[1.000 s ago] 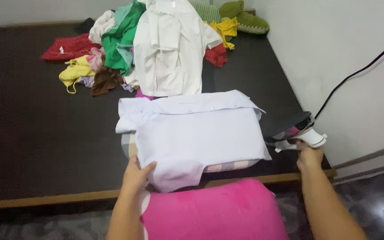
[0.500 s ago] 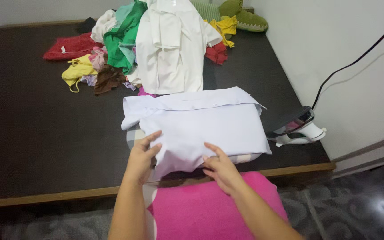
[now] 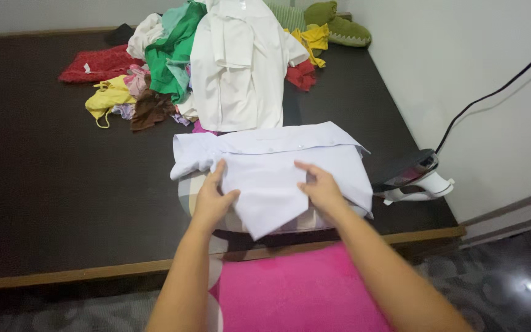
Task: The person irons a white shirt on a small ironing board placed on a dark table. They smooth the fabric, button the collar, and press various sections including the sleeves and body. The person repeatedly adjusts the shirt's position and uses the iron to remove wrinkles.
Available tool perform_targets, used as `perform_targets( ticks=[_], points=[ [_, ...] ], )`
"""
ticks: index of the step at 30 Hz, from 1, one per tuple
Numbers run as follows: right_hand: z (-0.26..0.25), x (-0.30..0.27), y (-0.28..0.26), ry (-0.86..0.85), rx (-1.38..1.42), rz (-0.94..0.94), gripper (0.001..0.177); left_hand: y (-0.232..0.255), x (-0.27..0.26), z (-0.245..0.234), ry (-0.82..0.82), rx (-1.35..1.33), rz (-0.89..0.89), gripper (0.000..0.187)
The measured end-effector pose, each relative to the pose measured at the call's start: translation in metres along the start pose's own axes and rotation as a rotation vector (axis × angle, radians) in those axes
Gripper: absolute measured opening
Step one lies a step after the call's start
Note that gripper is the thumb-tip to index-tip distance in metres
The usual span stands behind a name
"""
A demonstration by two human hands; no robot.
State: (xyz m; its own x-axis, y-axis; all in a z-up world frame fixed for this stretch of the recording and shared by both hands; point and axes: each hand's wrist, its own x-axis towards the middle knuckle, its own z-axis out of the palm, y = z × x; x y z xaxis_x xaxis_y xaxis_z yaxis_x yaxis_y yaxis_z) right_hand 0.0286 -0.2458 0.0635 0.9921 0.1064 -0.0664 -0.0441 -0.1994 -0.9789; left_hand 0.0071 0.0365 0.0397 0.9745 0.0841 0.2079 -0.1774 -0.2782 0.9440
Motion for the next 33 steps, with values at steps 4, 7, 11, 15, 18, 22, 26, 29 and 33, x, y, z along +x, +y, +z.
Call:
perform_targets(
  ticks=[4,7,11,15,18,22,26,29,33],
  points=[
    [-0.024,0.046,-0.014,-0.017,-0.222,0.036,0.070,-0.006,0.034,0.010,0.007,0.033,0.071,0.098],
    [-0.028,0.066,-0.007,-0.103,-0.227,0.137,0.073,-0.017,0.041,0.021,0.008,0.133,0.099,0.100],
    [-0.015,0.043,0.022,0.103,-0.529,-0.221,0.067,-0.031,0.031,0.035,0.047,0.274,0.109,0.106],
    [-0.001,0.000,0.043,0.219,-0.683,-0.295,0.049,-0.028,0.015,0.042,0.104,0.308,-0.037,0.080],
    [0.007,-0.009,0.049,0.160,-0.868,-0.631,0.054,-0.021,0.010,0.050,0.163,0.316,-0.066,0.066],
    [0.026,-0.009,0.053,0.179,-0.731,-0.516,0.042,-0.011,0.004,0.057,0.203,0.274,-0.157,0.060],
    [0.020,0.005,0.046,0.170,-0.482,-0.074,0.034,-0.009,0.008,0.054,0.106,0.279,-0.371,0.051],
    [0.015,0.001,0.034,0.055,-0.423,0.143,0.041,-0.006,0.004,0.044,0.084,0.317,-0.333,0.051],
    [0.011,-0.018,0.027,-0.061,-0.550,0.306,0.035,0.003,-0.003,0.040,0.177,0.463,-0.213,0.056]
  ],
)
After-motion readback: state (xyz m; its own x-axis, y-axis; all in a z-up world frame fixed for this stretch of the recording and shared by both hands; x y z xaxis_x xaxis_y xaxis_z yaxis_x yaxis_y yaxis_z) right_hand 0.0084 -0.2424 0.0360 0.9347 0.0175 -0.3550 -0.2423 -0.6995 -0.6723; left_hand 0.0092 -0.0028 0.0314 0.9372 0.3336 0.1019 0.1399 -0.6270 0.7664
